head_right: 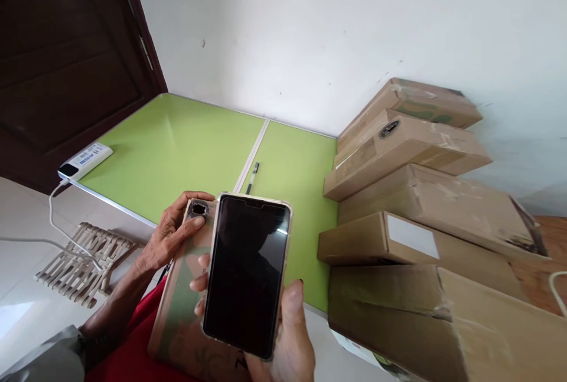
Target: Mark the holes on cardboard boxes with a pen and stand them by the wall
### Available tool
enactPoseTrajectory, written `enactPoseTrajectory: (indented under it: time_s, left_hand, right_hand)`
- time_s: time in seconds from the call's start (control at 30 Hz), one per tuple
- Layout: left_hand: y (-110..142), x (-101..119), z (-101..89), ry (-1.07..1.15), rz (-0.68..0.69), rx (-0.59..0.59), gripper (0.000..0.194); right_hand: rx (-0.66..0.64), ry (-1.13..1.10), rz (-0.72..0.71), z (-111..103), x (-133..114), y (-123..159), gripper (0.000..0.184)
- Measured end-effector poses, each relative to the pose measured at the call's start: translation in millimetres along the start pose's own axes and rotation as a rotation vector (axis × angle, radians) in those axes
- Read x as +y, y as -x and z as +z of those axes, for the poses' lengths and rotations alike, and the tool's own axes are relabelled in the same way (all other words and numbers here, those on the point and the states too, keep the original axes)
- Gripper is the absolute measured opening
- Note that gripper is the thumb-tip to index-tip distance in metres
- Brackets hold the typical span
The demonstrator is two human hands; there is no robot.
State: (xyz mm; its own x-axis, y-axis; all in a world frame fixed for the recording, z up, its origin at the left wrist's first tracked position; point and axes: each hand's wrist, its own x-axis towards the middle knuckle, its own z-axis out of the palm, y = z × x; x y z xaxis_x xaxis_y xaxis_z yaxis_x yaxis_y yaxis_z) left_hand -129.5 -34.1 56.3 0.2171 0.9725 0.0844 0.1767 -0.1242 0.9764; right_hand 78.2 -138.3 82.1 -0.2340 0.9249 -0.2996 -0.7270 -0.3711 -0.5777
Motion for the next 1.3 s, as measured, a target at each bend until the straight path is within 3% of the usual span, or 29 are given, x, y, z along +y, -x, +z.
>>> enactPoseTrajectory:
  time_s: [0.2, 0.33, 0.53, 0.63, 0.77, 1.03, 1.3]
  left_hand:
    - [-1, -16, -18.5, 0.046, -0.035, 0.071, 0.041]
    - [0, -22, -28.5, 0.016, -0.069, 0.126, 0.044]
    - [1, -23, -30.2, 0.004, -0.071, 0.134, 0.045]
    - [3, -23, -29.9, 0.010, -0.069, 0.128, 0.043]
    - [2, -22, -29.0, 0.016, -0.059, 0.129, 0.042]
    - [0, -21, -23.1, 0.039, -0.071, 0.152, 0.044]
    - [9, -24, -15.6, 0.118, -0.043, 0.183, 0.058]
  right_hand:
    - [0.190, 0.139, -0.260, -13, -36, -8, 0.068]
    - [0.370, 0.227, -0.403, -27, -57, -27, 0.068]
    - [0.597, 0.454, -0.366, -83, -55, -81, 0.081]
    - [0.659, 0.570, -0.340, -109, -46, -108, 0.069]
    - [0.609, 0.694, -0.294, -126, -35, -127, 0.051]
    - [0.669, 1.042, -0.292, -142, -38, -128, 0.053]
    - [0.714, 1.328, -0.285, -129, -35, -93, 0.077]
